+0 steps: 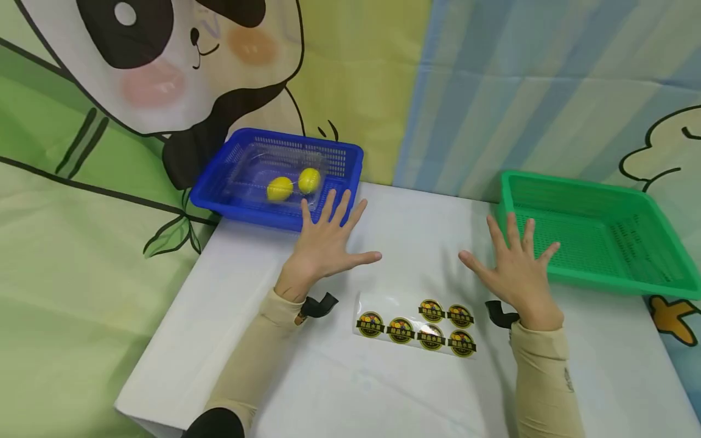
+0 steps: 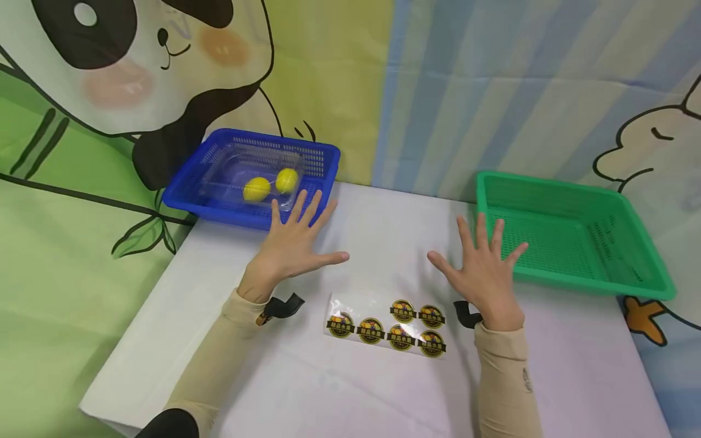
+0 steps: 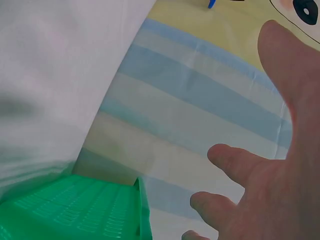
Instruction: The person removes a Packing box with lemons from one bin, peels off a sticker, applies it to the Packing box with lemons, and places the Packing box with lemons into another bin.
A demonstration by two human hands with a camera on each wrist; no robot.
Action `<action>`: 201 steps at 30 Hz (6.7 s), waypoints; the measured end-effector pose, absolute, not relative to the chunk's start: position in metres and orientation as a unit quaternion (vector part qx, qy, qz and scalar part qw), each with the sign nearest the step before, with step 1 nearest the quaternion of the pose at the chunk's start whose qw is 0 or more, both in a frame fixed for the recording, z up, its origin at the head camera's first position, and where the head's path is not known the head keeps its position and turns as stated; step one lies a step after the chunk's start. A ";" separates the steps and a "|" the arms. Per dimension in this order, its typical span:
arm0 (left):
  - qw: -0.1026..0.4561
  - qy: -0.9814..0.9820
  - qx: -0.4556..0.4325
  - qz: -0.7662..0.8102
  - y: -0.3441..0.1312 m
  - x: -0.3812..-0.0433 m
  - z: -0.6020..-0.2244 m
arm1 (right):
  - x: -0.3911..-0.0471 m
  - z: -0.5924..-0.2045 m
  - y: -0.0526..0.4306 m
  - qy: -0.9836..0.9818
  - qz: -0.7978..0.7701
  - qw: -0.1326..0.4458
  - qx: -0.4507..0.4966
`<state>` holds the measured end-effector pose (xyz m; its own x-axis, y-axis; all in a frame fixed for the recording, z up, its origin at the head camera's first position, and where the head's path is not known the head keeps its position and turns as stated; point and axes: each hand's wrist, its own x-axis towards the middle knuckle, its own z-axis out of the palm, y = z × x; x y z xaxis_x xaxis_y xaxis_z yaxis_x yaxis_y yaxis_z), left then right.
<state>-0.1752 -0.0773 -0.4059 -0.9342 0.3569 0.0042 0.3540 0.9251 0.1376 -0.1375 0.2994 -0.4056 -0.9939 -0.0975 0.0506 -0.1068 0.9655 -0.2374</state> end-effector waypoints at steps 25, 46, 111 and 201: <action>-0.068 0.923 0.061 0.374 -0.218 -0.239 -0.371 | -0.237 -0.361 0.178 -0.887 0.398 0.037 0.232; 0.067 0.915 -0.022 0.397 -0.289 -0.305 -0.390 | -0.319 -0.364 0.031 -0.841 0.508 -0.169 0.079; -0.049 0.877 0.177 0.445 -0.139 -0.294 -0.324 | -0.272 -0.294 0.177 -0.793 0.591 -0.149 -0.021; 0.077 0.875 0.443 0.180 -0.029 -0.147 -0.488 | -0.085 -0.479 0.168 -0.972 0.157 0.067 0.161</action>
